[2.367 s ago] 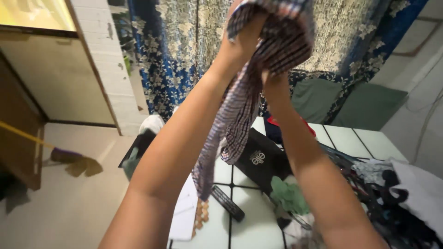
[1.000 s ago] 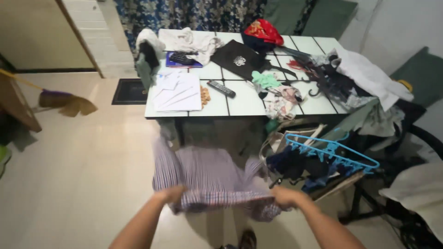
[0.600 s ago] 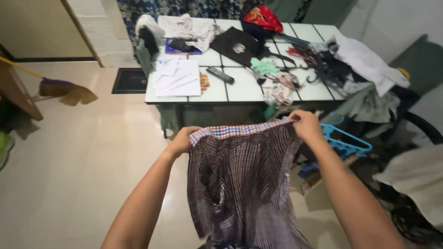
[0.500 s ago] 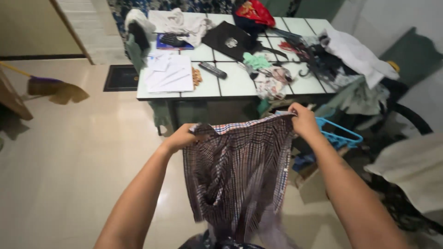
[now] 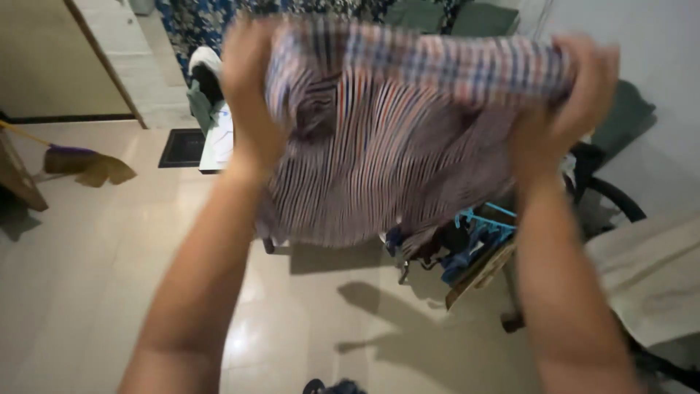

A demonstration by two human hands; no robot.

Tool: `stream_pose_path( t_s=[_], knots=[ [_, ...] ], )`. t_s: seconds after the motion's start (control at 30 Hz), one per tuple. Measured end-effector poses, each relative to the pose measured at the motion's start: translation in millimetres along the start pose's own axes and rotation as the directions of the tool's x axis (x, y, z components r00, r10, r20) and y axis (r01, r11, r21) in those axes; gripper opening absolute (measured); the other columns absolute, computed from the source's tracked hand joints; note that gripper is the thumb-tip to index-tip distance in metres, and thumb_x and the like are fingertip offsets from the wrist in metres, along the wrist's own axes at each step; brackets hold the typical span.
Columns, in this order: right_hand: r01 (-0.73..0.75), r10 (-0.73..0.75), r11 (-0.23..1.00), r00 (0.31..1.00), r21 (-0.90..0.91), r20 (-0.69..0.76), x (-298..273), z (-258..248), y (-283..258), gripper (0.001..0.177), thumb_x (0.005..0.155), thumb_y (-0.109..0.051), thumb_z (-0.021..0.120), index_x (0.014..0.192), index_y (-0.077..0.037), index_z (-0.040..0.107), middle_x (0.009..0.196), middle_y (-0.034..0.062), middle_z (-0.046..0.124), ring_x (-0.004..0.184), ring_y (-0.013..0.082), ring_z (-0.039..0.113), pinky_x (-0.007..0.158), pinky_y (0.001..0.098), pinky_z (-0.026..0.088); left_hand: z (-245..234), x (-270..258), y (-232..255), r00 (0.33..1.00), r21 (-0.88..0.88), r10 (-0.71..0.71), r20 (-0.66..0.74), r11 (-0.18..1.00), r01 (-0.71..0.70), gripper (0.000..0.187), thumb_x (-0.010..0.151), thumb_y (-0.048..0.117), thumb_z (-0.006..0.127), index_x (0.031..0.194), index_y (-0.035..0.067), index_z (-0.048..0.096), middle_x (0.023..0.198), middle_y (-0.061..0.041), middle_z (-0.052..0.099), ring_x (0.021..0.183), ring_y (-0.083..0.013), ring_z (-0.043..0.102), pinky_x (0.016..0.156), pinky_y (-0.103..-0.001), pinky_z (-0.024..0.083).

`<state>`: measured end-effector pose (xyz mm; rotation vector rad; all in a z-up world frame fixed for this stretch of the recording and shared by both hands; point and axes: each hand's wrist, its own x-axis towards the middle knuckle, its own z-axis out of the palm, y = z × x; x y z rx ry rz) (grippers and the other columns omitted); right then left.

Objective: The person places various clothing items onto hangers one by one, buttoning the shirts and hanging them up.

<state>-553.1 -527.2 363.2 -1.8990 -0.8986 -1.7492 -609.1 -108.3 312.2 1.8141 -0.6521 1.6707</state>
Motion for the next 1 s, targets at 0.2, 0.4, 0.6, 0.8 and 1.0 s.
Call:
stream_pose_path(
  t_s=[0.2, 0.4, 0.6, 0.8, 1.0],
  knots=[
    [-0.071, 0.221, 0.975, 0.206, -0.211, 0.953, -250, 15, -8, 0.026, 0.093, -0.009, 0.062, 0.118, -0.003, 0.069, 0.117, 0.0231, 0.07, 0.107, 0.0399, 0.068, 0.092, 0.0502, 0.052, 1, -251, 32, 0.065, 0.379, -0.415, 0.907, 0.876, 0.299, 0.044, 0.09, 0.018, 0.066, 0.133, 0.008, 0.062, 0.132, -0.021, 0.063, 0.129, -0.036, 0.057, 0.111, -0.043, 0.042],
    [-0.4, 0.362, 0.905, 0.551, -0.142, 0.752, -218, 15, 50, 0.034, 0.087, 0.001, 0.053, 0.113, -0.008, 0.074, 0.104, 0.0268, 0.07, 0.1, 0.046, 0.067, 0.088, 0.0526, 0.052, 6, -183, -19, 0.387, 0.321, -0.642, 0.662, 0.709, 0.628, 0.04, 0.08, 0.006, 0.074, 0.119, 0.004, 0.068, 0.103, -0.024, 0.073, 0.092, -0.0379, 0.073, 0.083, -0.042, 0.055],
    [-0.516, 0.476, 0.848, 0.636, -0.124, 0.608, -89, -42, 37, 0.027, 0.077, 0.004, 0.068, 0.101, -0.007, 0.073, 0.095, 0.0168, 0.075, 0.086, 0.0307, 0.073, 0.076, 0.0415, 0.055, 15, -63, 18, 0.736, 0.046, -0.508, 0.447, 0.835, 0.548, 0.022, 0.089, 0.008, 0.074, 0.109, 0.001, 0.074, 0.091, -0.016, 0.074, 0.083, -0.0274, 0.068, 0.076, -0.038, 0.053],
    [-0.892, 0.495, 0.447, 0.181, -0.071, 0.85, -67, -91, 55, 0.031, 0.071, 0.015, 0.072, 0.098, -0.001, 0.075, 0.09, 0.011, 0.075, 0.079, 0.0206, 0.067, 0.067, 0.034, 0.051, -23, -19, 61, 0.523, -0.028, -0.553, 0.649, 0.669, 0.742, 0.023, 0.088, 0.019, 0.079, 0.101, 0.0, 0.077, 0.09, -0.004, 0.074, 0.082, -0.012, 0.063, 0.077, -0.032, 0.05],
    [-0.994, 0.373, 0.065, 0.103, 0.085, 0.922, -119, -95, 87, 0.036, 0.073, 0.019, 0.065, 0.102, -0.001, 0.067, 0.107, 0.0091, 0.07, 0.092, 0.0201, 0.072, 0.08, 0.0337, 0.063, -45, -34, 75, 0.201, 0.012, -0.624, 0.755, 0.32, 0.947, 0.029, 0.09, 0.027, 0.072, 0.106, 0.003, 0.078, 0.097, -0.002, 0.078, 0.089, -0.0132, 0.068, 0.083, -0.031, 0.05]
  ],
)
